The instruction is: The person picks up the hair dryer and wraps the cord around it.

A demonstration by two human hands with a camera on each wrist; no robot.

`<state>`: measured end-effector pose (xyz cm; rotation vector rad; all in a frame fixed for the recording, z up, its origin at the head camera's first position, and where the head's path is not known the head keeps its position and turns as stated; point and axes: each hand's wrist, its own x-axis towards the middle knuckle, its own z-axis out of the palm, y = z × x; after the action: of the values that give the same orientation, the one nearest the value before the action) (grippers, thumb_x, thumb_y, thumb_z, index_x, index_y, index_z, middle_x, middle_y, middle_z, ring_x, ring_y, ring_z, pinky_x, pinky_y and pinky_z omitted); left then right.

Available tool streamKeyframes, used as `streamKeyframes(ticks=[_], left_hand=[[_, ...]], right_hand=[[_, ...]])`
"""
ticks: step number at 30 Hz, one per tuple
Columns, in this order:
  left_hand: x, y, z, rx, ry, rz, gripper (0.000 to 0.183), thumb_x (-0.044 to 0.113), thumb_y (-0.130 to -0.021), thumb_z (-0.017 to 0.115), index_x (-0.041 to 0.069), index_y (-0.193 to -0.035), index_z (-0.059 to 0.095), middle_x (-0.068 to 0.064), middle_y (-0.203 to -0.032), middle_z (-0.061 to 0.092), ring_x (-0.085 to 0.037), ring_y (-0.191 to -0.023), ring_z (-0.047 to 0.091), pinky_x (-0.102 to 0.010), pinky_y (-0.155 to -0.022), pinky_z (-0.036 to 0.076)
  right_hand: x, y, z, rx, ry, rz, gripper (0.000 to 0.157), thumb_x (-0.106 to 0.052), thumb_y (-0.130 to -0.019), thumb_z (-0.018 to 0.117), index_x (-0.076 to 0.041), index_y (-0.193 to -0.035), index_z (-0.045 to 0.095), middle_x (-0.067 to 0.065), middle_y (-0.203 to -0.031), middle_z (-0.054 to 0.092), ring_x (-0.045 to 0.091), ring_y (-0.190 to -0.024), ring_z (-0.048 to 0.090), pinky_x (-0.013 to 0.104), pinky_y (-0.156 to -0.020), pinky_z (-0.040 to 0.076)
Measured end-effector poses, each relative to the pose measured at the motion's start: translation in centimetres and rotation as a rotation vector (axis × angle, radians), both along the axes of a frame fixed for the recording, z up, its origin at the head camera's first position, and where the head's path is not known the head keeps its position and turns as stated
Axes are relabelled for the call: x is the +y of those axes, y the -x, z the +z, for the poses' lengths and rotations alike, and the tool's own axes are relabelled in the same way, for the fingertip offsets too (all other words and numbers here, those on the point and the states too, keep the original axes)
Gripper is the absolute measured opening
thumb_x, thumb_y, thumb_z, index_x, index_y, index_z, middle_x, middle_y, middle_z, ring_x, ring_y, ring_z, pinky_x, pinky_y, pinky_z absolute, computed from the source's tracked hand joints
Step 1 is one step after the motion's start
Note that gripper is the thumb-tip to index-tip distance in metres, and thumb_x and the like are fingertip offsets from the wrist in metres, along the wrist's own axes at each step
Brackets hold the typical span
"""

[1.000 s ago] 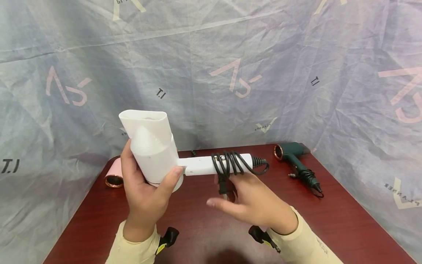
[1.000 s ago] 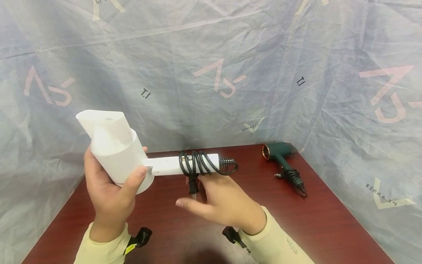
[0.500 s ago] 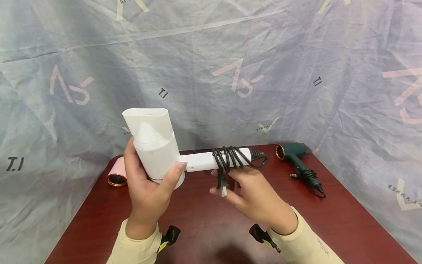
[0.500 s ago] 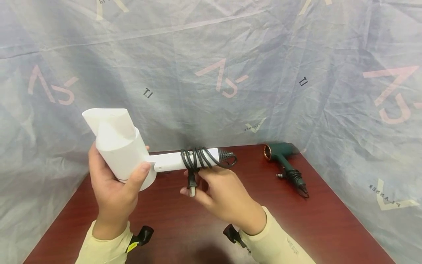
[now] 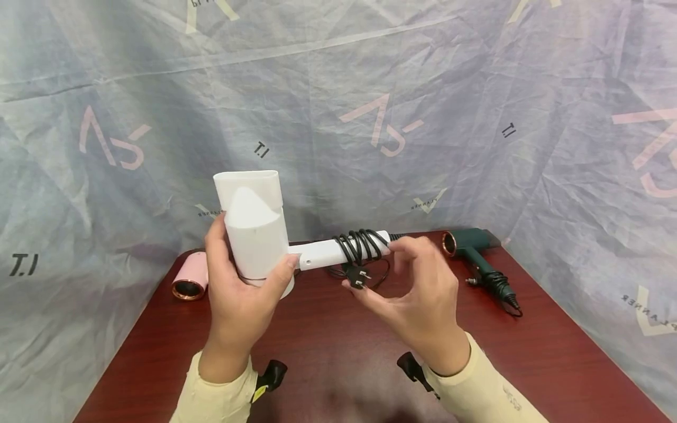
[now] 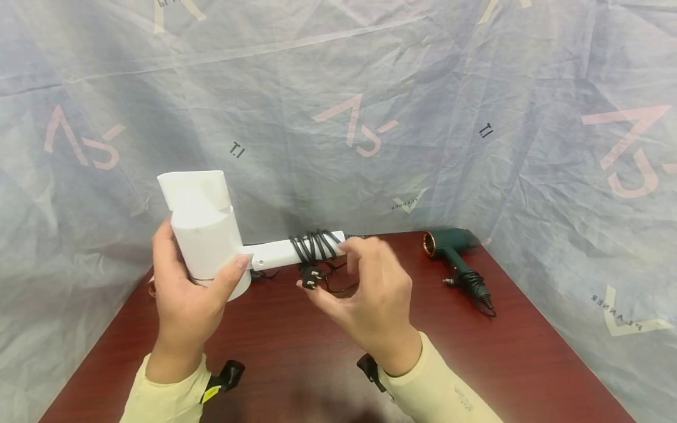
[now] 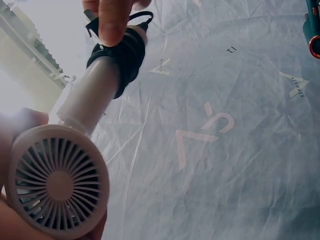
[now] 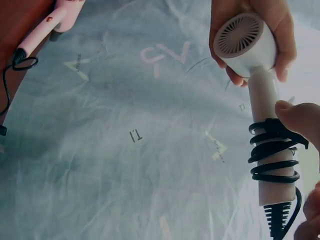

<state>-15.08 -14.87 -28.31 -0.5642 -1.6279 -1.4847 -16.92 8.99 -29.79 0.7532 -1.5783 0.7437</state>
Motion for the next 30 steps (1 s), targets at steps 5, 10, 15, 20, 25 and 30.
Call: streamKeyframes(ticks=[5,10,15,20,25,30], left_hand=[[-0.5,-0.5,0.1,-0.199,0.125,0.048,0.094,0.005,-0.078,0.087,0.027,-0.155,0.038,0.0,-0.131,0.059,-0.02,-0.106,0.06,-0.029,-0.085,0.053],[-0.6,-0.6,0.1,-0.274,0.26,0.048,0.094,0.015,-0.079,0.09,0.031,-0.155,0.037,0.003,-0.133,0.06,-0.014,-0.104,0.06,-0.029,-0.085,0.052],[-0.7,-0.7,0.2,-0.248,0.293,0.043,0.095,0.014,-0.077,0.091,0.032,-0.154,0.039,0.006,-0.133,0.061,-0.014,-0.104,0.062,-0.03,-0.085,0.054],[-0.8,-0.8,0.4,-0.201,0.309,0.029,0.095,0.013,-0.073,0.093,0.033,-0.152,0.044,0.009,-0.128,0.064,-0.014,-0.103,0.065,-0.029,-0.084,0.054],[-1.0,-0.8,0.4,-0.201,0.354,-0.022,0.096,0.013,-0.072,0.093,0.034,-0.152,0.044,0.008,-0.124,0.066,-0.015,-0.101,0.067,-0.03,-0.083,0.055],[-1.0,-0.7,0.2,-0.21,0.402,0.001,0.093,0.017,-0.079,0.09,0.033,-0.156,0.04,0.008,-0.135,0.059,-0.012,-0.112,0.064,-0.03,-0.083,0.057]], right_hand=[[-0.3,0.3,0.7,0.091,-0.116,0.014,0.067,-0.044,-0.074,0.089,0.001,-0.12,0.069,0.02,-0.114,0.066,0.039,-0.1,0.058,0.048,-0.085,0.041],[-0.1,0.4,0.8,0.074,-0.295,0.104,0.06,-0.041,-0.083,0.083,-0.002,-0.126,0.07,0.017,-0.124,0.069,0.037,-0.108,0.063,0.05,-0.091,0.047],[0.0,0.6,0.6,0.043,-0.378,0.185,0.057,-0.043,-0.089,0.079,0.0,-0.126,0.07,0.013,-0.12,0.072,0.028,-0.104,0.072,0.043,-0.086,0.059],[0.2,0.8,0.0,-0.037,-0.46,0.202,0.058,-0.05,-0.09,0.077,-0.005,-0.127,0.07,0.003,-0.112,0.073,0.013,-0.087,0.071,0.032,-0.072,0.06],[0.3,0.8,-0.5,-0.138,-0.543,0.225,0.06,-0.054,-0.09,0.075,-0.009,-0.129,0.067,-0.008,-0.096,0.064,-0.002,-0.065,0.049,0.017,-0.058,0.046],[0.5,0.7,-1.2,-0.251,-0.542,0.25,0.044,-0.041,-0.093,0.072,-0.013,-0.127,0.066,-0.012,-0.094,0.057,-0.003,-0.067,0.046,0.012,-0.059,0.042]])
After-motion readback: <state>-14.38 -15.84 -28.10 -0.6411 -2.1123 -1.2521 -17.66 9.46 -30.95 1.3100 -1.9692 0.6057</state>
